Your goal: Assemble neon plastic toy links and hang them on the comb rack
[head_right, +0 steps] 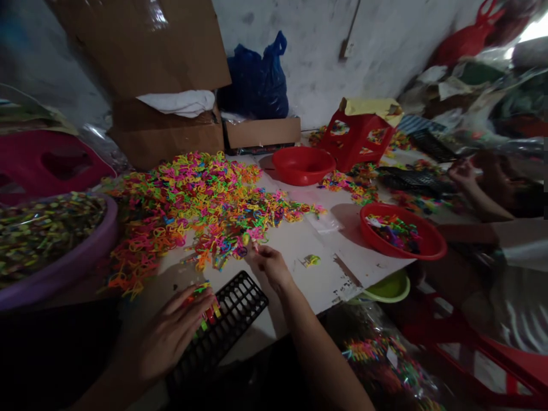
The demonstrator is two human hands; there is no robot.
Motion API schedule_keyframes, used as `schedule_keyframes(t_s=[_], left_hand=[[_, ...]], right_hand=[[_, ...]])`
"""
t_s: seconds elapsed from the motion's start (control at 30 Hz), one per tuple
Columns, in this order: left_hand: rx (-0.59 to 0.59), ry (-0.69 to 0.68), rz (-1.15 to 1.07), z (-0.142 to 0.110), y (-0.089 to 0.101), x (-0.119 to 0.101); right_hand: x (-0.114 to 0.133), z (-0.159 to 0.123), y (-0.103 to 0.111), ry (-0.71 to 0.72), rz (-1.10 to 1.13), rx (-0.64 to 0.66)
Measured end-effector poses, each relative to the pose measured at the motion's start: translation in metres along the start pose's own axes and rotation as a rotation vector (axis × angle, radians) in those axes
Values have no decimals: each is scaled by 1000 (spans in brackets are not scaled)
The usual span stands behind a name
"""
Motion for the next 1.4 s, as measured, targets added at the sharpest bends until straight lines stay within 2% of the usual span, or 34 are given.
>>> schedule_keyframes(t_s=[0.07,0.13,0.27,0.37,0.43,0.5,0.6,0.7,0.77,0.83,0.87,0.93,1.0,1.07,1.13,1.23,1.33,1.4], left_hand=[[-5,8,-13,0,1,2],[-14,12,-23,-2,0,5],[3,1,-52,-5,0,6],[18,15,-67,-4,2,5],[28,26,-72,-4,4,4],[32,26,-68,-3,5,2],[31,21,-47,-3,5,2],[12,12,1,-3,6,0],[-26,14,50,-1,8,-2],[-60,9,95,2,11,-4],[-70,3,111,3,11,-5],[-54,-18,130,6,9,-6],[-21,-21,137,8,6,-5],[-6,-24,141,9,3,-4],[-5,-23,148,9,2,-3],[16,-22,134,8,1,-4],[39,-12,53,6,3,-5],[10,36,-45,4,8,-1]], right_hand=[[6,-14,-19,49,112,121],[10,-27,-37,154,43,205],[8,-45,-65,451,-294,347],[4,-49,-74,647,-569,390],[4,-49,-77,723,-718,399],[6,-49,-82,738,-874,413],[12,-50,-90,651,-1085,416],[16,-51,-91,559,-1156,395],[17,-49,-86,560,-1054,434],[18,-42,-73,561,-834,498],[20,-34,-63,535,-728,482],[21,-13,-41,411,-639,301],[19,8,-23,237,-712,55],[17,21,-17,101,-795,-49],[17,29,-15,52,-783,-32],[23,30,0,81,-717,32],[35,18,28,132,-677,72],[47,5,40,206,-598,61]])
Point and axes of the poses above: each hand's wrist, its own z-axis towards the middle knuckle, its own y-axis out of the back of the hand, x = y × z, the point moved 5 cm from there along z, towards the middle knuckle, and after that the axes turned 5 degrees about -z, right-handed, at the moved point
